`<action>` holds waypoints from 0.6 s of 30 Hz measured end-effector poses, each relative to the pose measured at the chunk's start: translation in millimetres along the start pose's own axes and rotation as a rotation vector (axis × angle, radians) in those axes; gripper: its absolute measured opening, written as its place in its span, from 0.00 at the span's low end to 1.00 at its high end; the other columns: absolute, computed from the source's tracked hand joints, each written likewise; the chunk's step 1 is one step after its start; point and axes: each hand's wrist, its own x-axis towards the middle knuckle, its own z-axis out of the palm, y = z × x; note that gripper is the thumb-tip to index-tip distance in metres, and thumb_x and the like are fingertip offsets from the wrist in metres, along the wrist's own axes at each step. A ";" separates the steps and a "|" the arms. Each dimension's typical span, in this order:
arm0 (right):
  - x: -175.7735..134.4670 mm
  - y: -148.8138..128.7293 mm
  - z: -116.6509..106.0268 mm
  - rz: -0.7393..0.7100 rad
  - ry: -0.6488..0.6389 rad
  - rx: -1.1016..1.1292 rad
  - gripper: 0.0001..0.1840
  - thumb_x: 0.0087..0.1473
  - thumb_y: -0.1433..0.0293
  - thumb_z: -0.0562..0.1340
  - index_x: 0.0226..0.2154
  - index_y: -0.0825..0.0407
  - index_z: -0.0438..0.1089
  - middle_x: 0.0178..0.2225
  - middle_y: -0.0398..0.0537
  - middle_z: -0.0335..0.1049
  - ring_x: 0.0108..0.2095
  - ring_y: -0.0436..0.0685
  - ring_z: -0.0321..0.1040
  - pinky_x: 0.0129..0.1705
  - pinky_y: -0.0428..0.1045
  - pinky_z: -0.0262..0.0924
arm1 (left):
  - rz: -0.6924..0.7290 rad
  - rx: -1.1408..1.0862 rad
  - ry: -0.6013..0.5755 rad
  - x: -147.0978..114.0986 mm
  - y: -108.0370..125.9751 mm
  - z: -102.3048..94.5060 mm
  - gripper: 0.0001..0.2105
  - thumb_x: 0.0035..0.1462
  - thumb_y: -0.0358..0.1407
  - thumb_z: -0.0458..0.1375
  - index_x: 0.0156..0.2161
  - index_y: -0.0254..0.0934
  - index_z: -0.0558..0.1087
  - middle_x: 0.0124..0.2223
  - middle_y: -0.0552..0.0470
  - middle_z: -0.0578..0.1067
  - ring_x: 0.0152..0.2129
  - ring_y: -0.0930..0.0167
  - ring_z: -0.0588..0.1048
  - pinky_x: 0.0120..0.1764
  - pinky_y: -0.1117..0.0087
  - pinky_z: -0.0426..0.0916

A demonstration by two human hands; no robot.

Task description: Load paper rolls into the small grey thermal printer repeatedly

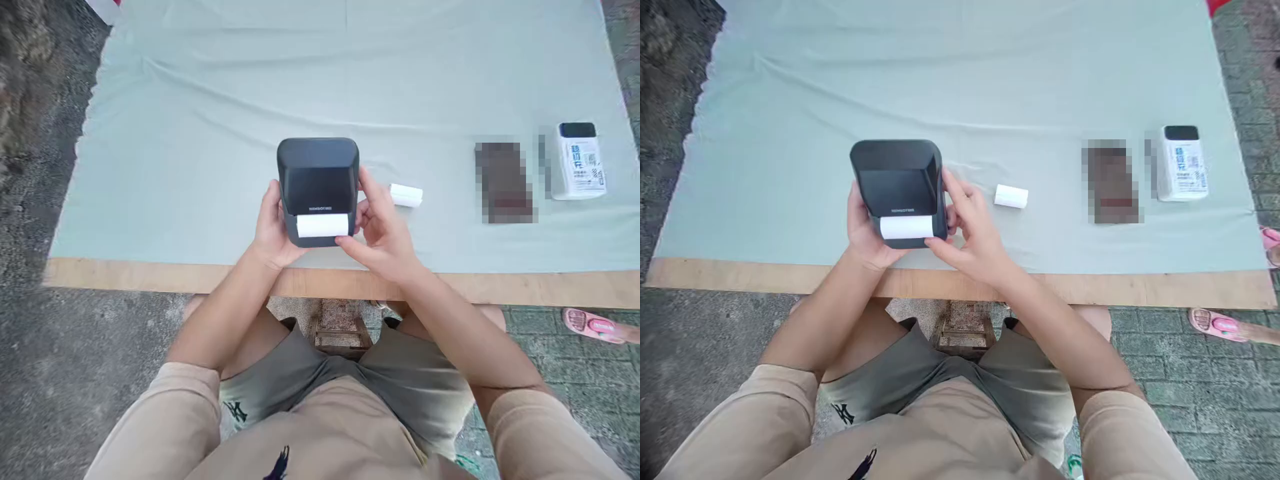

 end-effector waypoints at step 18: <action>-11.3 14.5 -23.9 0.057 -0.021 0.005 0.40 0.65 0.54 0.70 0.74 0.26 0.57 0.60 0.48 0.66 0.46 0.56 0.69 0.44 0.52 0.71 | -0.231 -0.125 0.096 6.1 -6.3 3.4 0.32 0.65 0.56 0.46 0.62 0.38 0.73 0.61 0.41 0.81 0.65 0.46 0.76 0.58 0.40 0.77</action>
